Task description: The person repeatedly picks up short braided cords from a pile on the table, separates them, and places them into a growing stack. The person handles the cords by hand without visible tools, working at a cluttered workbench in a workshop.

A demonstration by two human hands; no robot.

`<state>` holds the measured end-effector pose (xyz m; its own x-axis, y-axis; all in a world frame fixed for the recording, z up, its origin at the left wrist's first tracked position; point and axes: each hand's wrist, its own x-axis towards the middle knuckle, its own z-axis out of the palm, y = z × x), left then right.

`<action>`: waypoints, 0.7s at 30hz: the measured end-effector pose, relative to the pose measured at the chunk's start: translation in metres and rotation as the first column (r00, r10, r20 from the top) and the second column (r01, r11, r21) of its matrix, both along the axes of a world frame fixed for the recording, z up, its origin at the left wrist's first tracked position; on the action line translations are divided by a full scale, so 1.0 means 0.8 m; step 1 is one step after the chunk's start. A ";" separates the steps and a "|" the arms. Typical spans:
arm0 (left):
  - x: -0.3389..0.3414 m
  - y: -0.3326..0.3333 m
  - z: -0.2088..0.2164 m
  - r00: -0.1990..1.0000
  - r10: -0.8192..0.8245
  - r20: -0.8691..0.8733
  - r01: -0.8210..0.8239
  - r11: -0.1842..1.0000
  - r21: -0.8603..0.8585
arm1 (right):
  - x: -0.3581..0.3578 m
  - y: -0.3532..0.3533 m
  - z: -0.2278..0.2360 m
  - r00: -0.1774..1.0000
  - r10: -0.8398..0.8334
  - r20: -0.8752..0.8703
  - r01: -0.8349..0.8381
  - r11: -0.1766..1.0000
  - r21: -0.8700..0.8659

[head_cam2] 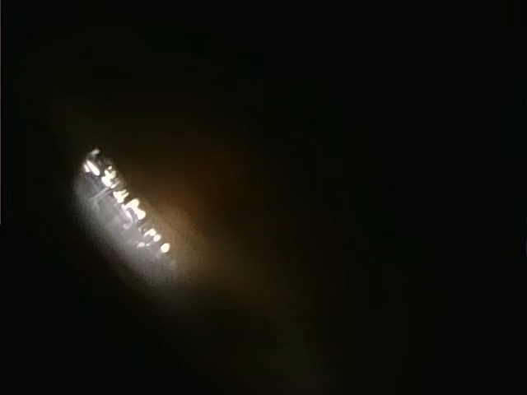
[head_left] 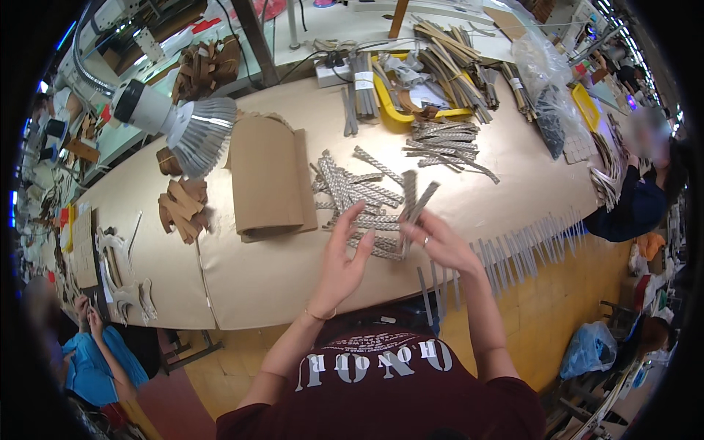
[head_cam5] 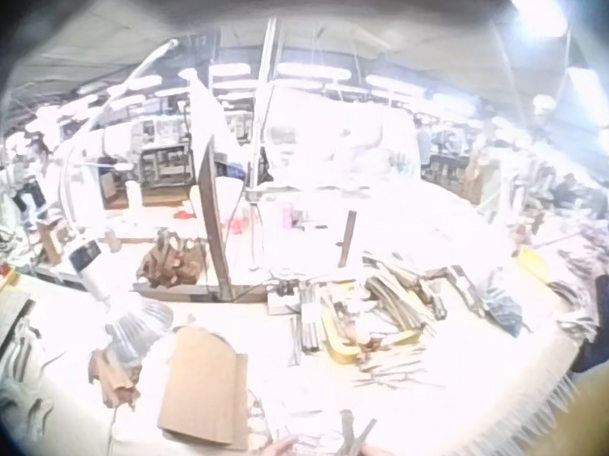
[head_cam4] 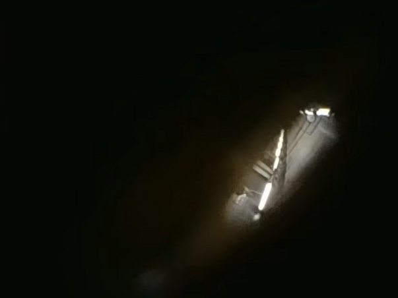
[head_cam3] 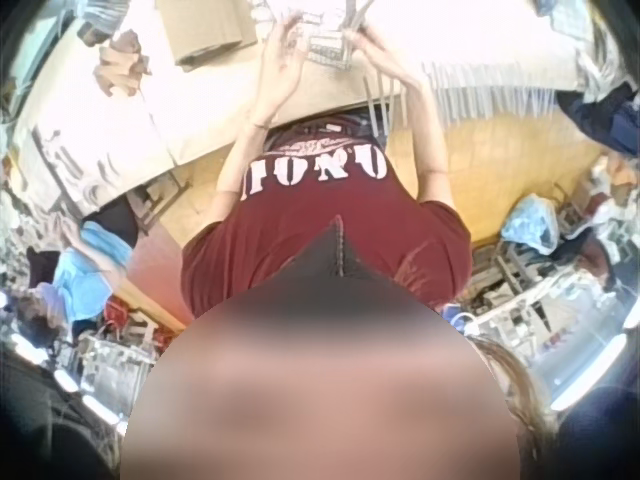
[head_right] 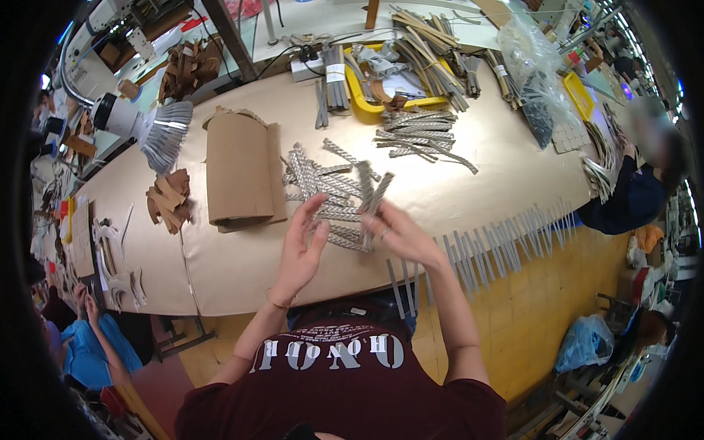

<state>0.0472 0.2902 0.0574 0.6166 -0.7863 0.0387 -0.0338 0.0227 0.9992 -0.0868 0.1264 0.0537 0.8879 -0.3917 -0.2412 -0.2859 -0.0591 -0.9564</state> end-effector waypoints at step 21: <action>-0.035 0.016 -0.020 0.466 -0.470 -0.749 0.429 0.861 -0.273 | -0.014 0.026 0.078 0.993 -0.012 0.116 0.042 0.962 -0.268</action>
